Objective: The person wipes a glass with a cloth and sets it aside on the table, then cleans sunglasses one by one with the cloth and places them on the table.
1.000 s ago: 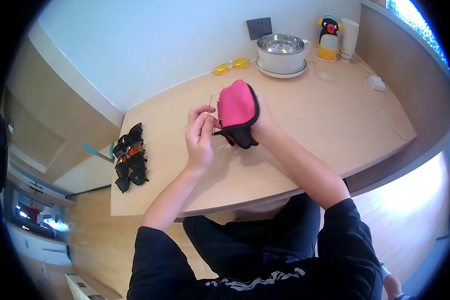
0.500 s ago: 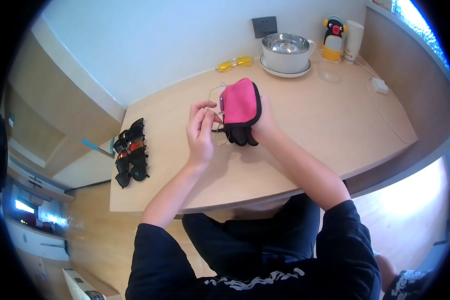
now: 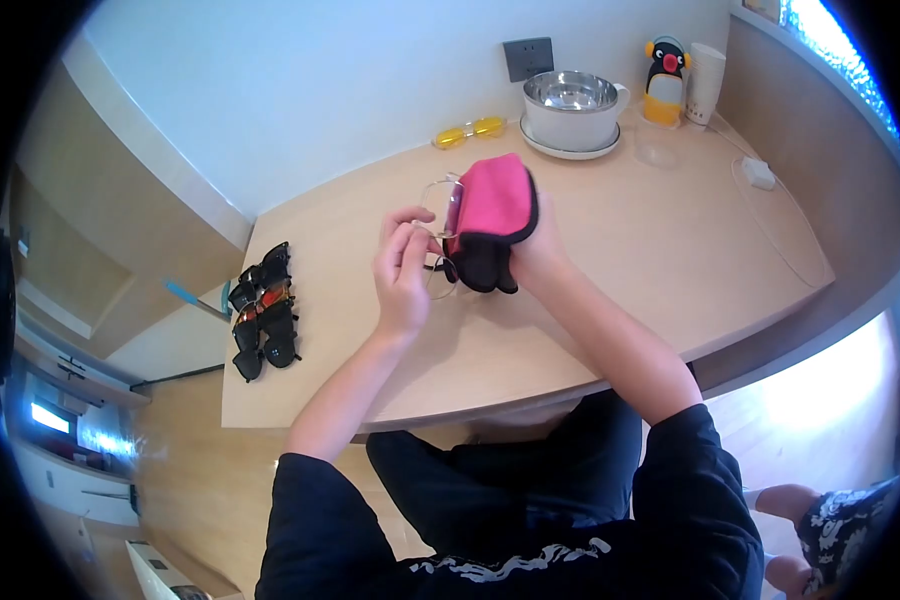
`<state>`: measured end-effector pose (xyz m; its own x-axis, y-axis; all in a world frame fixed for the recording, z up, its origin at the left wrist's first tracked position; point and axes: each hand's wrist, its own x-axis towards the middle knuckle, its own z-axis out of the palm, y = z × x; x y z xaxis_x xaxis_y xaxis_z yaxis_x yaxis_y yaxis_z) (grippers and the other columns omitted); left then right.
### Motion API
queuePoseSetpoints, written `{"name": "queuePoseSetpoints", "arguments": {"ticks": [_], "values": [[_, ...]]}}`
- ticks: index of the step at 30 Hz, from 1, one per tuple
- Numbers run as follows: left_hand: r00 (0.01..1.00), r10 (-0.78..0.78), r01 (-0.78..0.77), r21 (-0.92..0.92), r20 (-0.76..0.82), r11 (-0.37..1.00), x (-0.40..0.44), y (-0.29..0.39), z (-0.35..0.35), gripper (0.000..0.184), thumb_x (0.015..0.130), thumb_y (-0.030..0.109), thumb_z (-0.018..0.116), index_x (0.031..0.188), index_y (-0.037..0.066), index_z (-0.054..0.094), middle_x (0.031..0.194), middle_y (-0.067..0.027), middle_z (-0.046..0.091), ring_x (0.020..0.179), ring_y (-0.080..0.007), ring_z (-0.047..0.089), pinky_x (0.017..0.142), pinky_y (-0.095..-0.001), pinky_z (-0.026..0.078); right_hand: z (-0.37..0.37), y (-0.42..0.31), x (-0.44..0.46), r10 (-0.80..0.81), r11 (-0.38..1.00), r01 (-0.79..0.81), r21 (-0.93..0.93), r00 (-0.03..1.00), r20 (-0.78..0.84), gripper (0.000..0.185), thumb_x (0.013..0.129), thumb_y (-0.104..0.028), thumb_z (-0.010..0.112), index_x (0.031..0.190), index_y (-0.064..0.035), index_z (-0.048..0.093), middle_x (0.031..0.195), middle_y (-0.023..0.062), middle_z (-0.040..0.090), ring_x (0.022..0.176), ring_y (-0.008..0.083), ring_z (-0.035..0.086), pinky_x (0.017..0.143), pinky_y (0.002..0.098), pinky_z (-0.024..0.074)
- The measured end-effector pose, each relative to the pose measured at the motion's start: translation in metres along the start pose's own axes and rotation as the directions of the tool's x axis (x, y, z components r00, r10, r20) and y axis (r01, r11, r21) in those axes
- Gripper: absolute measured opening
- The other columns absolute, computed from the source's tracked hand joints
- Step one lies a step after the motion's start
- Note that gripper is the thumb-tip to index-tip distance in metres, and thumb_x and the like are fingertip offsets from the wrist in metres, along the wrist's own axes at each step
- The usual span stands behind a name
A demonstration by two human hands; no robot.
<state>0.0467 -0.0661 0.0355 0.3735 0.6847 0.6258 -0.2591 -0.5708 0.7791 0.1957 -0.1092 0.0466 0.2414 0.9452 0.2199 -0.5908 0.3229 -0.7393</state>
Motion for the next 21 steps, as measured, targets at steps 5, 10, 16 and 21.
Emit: {"name": "queuePoseSetpoints", "arguments": {"ticks": [5, 10, 16, 21], "values": [[0.986, 0.029, -0.031, -0.006, -0.162, 1.0, 0.014, 0.002, -0.019, 0.022, 0.09, 0.011, 0.046, 0.079, -0.004, 0.057, 0.105, -0.0078, 0.049, 0.077, -0.0092, 0.051, 0.069, -0.0228, 0.042, 0.003, -0.013, 0.003, 0.092, 0.994, -0.073, 0.082, 0.966, -0.243, 0.016, 0.081, -0.019, 0.058, 0.091, -0.0066, 0.056, 0.076, 0.0056, 0.057, 0.07, 0.0149, 0.056, 0.064, 0.0281, 0.0475], [0.985, -0.012, -0.005, -0.102, -0.173, 0.995, 0.015, -0.009, -0.018, 0.025, 0.091, 0.014, 0.049, 0.081, -0.005, 0.063, 0.108, -0.0085, 0.051, 0.084, -0.0111, 0.053, 0.073, -0.0235, 0.042, 0.009, 0.012, 0.01, 0.02, 0.685, 0.29, -0.668, 0.91, 0.415, 0.013, 0.071, -0.003, 0.06, 0.084, -0.0027, 0.06, 0.073, 0.0027, 0.06, 0.068, 0.0102, 0.053, 0.062, 0.0245, 0.0422], [0.983, -0.177, 0.162, -0.241, -0.039, 0.957, 0.01, -0.003, -0.011, 0.027, 0.091, 0.017, 0.05, 0.079, -0.005, 0.062, 0.103, -0.0091, 0.057, 0.09, -0.015, 0.055, 0.082, -0.0273, 0.043, 0.007, 0.037, -0.01, -0.019, 0.781, 0.19, -0.594, 0.959, 0.281, 0.021, 0.075, -0.009, 0.061, 0.093, 0.0003, 0.06, 0.085, 0.005, 0.064, 0.081, 0.0091, 0.056, 0.072, 0.0266, 0.0459], [0.985, -0.168, 0.172, -0.323, 0.04, 0.93, 0.011, 0.002, -0.01, 0.026, 0.091, 0.015, 0.049, 0.083, -0.007, 0.062, 0.104, -0.0118, 0.058, 0.096, -0.0173, 0.055, 0.086, -0.0292, 0.043, 0.002, 0.029, -0.006, -0.06, 0.775, 0.235, -0.587, 0.951, 0.303, 0.022, 0.074, -0.009, 0.063, 0.094, 0.0007, 0.06, 0.084, 0.0039, 0.064, 0.078, 0.0096, 0.056, 0.07, 0.027, 0.0465]]}}
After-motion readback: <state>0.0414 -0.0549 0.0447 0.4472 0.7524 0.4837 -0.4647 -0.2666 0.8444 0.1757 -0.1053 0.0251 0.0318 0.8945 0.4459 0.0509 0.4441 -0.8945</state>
